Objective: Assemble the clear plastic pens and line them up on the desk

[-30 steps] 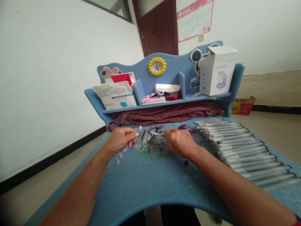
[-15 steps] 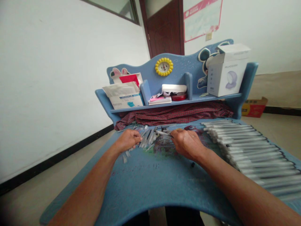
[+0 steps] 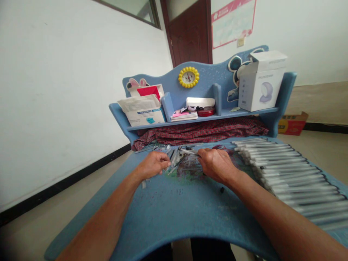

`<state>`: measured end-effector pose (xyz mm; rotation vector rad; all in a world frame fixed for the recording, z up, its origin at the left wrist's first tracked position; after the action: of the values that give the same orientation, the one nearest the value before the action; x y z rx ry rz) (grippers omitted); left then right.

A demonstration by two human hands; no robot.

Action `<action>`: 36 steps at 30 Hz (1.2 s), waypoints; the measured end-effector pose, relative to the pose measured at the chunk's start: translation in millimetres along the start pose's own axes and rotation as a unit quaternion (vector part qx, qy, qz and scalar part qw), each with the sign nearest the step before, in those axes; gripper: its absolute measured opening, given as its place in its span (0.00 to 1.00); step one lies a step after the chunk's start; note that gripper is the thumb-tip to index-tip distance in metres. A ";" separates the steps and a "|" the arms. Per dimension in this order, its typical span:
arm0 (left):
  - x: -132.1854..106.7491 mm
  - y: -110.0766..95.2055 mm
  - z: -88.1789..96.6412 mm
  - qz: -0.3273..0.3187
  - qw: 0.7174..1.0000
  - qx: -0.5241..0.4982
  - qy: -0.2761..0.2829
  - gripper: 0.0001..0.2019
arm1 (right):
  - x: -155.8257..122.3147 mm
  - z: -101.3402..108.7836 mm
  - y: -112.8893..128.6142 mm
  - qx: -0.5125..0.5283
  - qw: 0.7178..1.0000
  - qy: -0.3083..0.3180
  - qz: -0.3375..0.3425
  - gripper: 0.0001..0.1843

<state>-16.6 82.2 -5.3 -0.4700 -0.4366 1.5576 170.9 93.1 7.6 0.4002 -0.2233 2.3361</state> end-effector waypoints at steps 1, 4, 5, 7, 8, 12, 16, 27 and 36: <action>-0.5 -3.0 -2.9 -0.006 1.000 -0.006 0.005 0.08 | 0.2 0.2 -0.4 0.002 1.000 0.002 -0.002 0.14; -5.0 -19.6 -16.9 -0.037 0.999 -0.009 0.022 0.08 | 1.4 1.0 -1.9 0.021 1.000 -0.001 -0.006 0.14; -7.6 -27.2 -22.7 -0.053 0.998 -0.002 0.029 0.08 | 1.9 2.0 -3.0 0.037 0.999 -0.011 -0.011 0.13; -13.9 -44.1 -34.3 -0.095 0.994 0.031 0.037 0.08 | 2.3 5.2 -7.0 0.090 0.995 -0.044 -0.028 0.13; -17.0 -52.2 -40.5 -0.117 0.991 0.053 0.043 0.08 | 2.2 7.0 -9.6 0.130 0.989 -0.064 -0.037 0.13; -22.3 -77.6 -59.8 -0.173 0.975 0.129 0.059 0.07 | 2.2 6.0 -18.1 0.353 0.928 -0.106 -0.059 0.14; -16.4 -96.3 -70.5 -0.197 0.963 0.176 0.048 0.07 | 3.6 -0.9 -23.9 0.514 0.847 -0.108 -0.081 0.14; -8.7 -108.2 -87.8 -0.193 0.948 0.249 0.034 0.09 | 4.1 -9.2 -35.6 0.643 0.742 -0.127 -0.138 0.17; -33.2 -33.3 -9.7 -0.129 0.966 0.220 0.043 0.07 | 2.3 -15.9 -34.5 0.645 0.742 -0.103 -0.154 0.16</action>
<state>17.4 50.2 5.7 -0.1283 -0.0705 1.3246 190.1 123.4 -5.0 1.2243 1.3458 1.7427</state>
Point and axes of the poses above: each hand's wrist, its own x-axis towards the middle knuckle, its own z-axis out of the back of the hand, y = z × x, the point moved 8 cm from there along x, towards the middle knuckle, and after that the axes turned 8 degrees about z, right-handed, at the moved point
